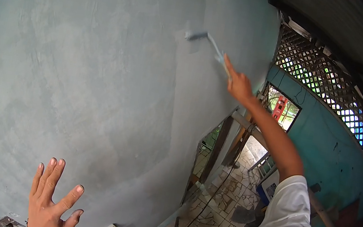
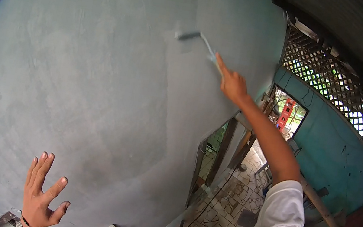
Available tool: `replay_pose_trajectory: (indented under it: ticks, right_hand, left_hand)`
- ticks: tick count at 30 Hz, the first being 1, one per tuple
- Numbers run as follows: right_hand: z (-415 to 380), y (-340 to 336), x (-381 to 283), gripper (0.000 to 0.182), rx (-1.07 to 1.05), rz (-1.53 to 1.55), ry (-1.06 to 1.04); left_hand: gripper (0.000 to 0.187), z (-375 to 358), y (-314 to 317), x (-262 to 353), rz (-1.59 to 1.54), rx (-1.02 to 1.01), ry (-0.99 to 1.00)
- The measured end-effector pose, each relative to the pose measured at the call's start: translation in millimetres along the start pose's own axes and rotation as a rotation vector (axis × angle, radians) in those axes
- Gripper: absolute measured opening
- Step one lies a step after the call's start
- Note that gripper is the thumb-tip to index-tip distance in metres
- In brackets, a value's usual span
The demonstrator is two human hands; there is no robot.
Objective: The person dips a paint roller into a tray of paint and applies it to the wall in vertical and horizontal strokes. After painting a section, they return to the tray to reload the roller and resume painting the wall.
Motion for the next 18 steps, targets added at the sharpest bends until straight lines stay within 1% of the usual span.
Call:
replay_pose_trajectory:
  ticks: [1, 3, 6, 9, 11, 13, 15, 17, 18]
  right_hand:
    - [-24.2, 16.9, 5.6, 0.103, -0.028, -0.005, 0.007]
    - [-64.4, 42.3, 12.2, 0.101, -0.011, 0.118, -0.029]
    - [-68.5, 53.1, 17.3, 0.099, -0.029, 0.213, 0.02]
    - [-14.2, 34.2, 6.6, 0.095, 0.113, 0.197, 0.039]
    - [39.5, 1.4, -13.6, 0.094, 0.315, 0.232, -0.099]
    - [95.0, -29.8, -26.0, 0.095, 0.315, 0.097, -0.006]
    - [130.7, -54.2, -34.2, 0.093, 0.22, 0.228, 0.078]
    - [131.7, -48.3, -31.1, 0.093, 0.218, 0.405, -0.005]
    - [126.1, -39.5, -27.1, 0.093, 0.236, 0.44, -0.052]
  left_hand:
    - [0.072, -0.7, 0.2, -1.0, -0.009, -0.022, -0.028]
    - [0.077, -3.7, 2.9, -3.8, -0.026, -0.061, -0.087]
    - [0.078, -3.9, 6.4, -5.1, 0.041, -0.026, -0.065]
    - [0.071, -12.0, 9.4, -13.8, -0.004, -0.027, -0.037]
    - [0.071, -13.2, 11.1, -15.6, -0.013, -0.022, -0.044]
    - [0.071, -14.2, 12.8, -17.2, -0.021, -0.025, -0.053]
    - [0.072, -15.5, 14.6, -18.8, -0.031, -0.028, -0.067]
    - [0.072, -22.3, 19.2, -18.5, -0.038, -0.028, -0.082]
    - [0.072, -25.6, 20.1, -18.8, -0.042, -0.03, -0.089]
Point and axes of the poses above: each hand's wrist, its own z-axis towards the middle knuckle, its own y-axis out of the palm, x = y × z, the point moved 3 cm from there along z, towards the middle knuckle, and after that the axes turned 4 degrees about x, right-handed, at the moved point
